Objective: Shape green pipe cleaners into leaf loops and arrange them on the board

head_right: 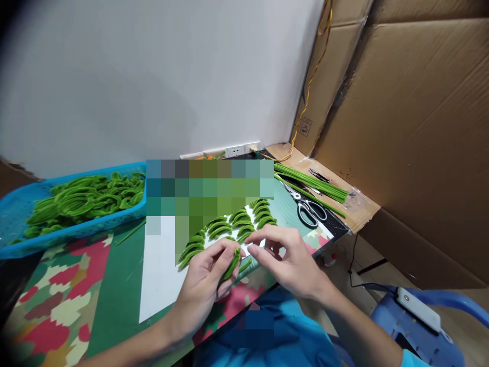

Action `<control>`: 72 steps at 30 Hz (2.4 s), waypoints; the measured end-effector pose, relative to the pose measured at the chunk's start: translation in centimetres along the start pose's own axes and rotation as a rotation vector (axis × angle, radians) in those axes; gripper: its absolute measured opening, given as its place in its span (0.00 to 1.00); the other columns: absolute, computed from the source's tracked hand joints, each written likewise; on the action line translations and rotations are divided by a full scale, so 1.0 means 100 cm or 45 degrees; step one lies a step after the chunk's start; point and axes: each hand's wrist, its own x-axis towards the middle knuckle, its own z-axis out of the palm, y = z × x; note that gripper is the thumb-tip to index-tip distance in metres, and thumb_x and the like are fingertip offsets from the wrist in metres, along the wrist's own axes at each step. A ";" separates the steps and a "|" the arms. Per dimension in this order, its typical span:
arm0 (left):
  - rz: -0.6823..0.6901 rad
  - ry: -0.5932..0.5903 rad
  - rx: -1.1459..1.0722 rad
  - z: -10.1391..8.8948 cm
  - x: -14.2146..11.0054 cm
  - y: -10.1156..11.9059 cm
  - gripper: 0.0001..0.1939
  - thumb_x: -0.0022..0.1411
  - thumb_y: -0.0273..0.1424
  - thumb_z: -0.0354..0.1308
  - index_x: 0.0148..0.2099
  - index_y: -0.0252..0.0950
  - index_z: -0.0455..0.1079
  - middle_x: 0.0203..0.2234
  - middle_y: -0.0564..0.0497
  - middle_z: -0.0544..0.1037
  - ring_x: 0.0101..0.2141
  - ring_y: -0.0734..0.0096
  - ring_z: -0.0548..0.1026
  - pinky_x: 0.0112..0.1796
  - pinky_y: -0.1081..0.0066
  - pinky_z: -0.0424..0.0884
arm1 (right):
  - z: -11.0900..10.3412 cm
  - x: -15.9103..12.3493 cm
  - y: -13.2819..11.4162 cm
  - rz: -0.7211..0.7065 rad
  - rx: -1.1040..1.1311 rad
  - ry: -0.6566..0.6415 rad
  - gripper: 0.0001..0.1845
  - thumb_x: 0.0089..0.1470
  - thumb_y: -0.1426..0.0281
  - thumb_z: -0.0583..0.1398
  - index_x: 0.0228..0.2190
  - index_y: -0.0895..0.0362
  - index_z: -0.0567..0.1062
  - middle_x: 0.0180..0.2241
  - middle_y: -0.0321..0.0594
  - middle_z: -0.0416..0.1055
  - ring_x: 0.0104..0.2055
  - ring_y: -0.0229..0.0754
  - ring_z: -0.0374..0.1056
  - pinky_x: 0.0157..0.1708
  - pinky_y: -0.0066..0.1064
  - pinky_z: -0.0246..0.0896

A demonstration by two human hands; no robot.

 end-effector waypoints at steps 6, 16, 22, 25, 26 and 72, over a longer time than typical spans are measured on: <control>0.041 0.030 0.008 0.004 -0.007 -0.012 0.15 0.74 0.45 0.59 0.47 0.38 0.70 0.30 0.55 0.71 0.25 0.79 0.65 0.27 0.78 0.63 | 0.027 -0.013 -0.004 -0.110 -0.168 0.177 0.05 0.68 0.69 0.64 0.39 0.57 0.79 0.31 0.39 0.77 0.29 0.39 0.67 0.29 0.30 0.63; 0.104 -0.059 0.152 0.001 -0.001 -0.008 0.14 0.74 0.42 0.60 0.43 0.35 0.75 0.31 0.53 0.75 0.32 0.73 0.74 0.36 0.75 0.71 | 0.019 -0.017 0.001 0.149 0.178 0.219 0.03 0.64 0.69 0.68 0.39 0.55 0.82 0.38 0.41 0.81 0.34 0.40 0.76 0.32 0.28 0.71; 0.080 -0.007 0.217 0.000 -0.005 -0.021 0.14 0.72 0.40 0.62 0.46 0.34 0.80 0.24 0.53 0.78 0.25 0.73 0.75 0.29 0.75 0.73 | 0.034 -0.029 0.007 0.202 0.244 0.344 0.03 0.61 0.73 0.69 0.37 0.54 0.85 0.33 0.39 0.82 0.33 0.41 0.78 0.34 0.29 0.73; 0.077 -0.020 0.247 0.001 -0.006 -0.026 0.16 0.72 0.40 0.62 0.41 0.32 0.82 0.24 0.49 0.80 0.23 0.73 0.75 0.27 0.74 0.73 | 0.039 -0.035 0.005 0.135 0.114 0.405 0.06 0.61 0.77 0.68 0.34 0.54 0.84 0.31 0.38 0.81 0.33 0.40 0.77 0.34 0.30 0.72; 0.076 -0.032 0.257 0.001 -0.006 -0.027 0.17 0.72 0.40 0.61 0.39 0.32 0.82 0.24 0.49 0.81 0.22 0.73 0.75 0.27 0.74 0.74 | 0.039 -0.037 0.004 0.115 0.070 0.418 0.07 0.61 0.78 0.67 0.33 0.54 0.84 0.30 0.37 0.81 0.32 0.40 0.76 0.34 0.30 0.71; -0.263 -0.369 0.268 0.004 -0.008 -0.020 0.24 0.70 0.48 0.61 0.33 0.32 0.78 0.25 0.46 0.84 0.15 0.80 0.68 0.19 0.78 0.64 | 0.044 -0.048 0.026 0.651 0.876 0.680 0.12 0.49 0.64 0.78 0.35 0.55 0.88 0.33 0.47 0.86 0.30 0.52 0.84 0.28 0.36 0.81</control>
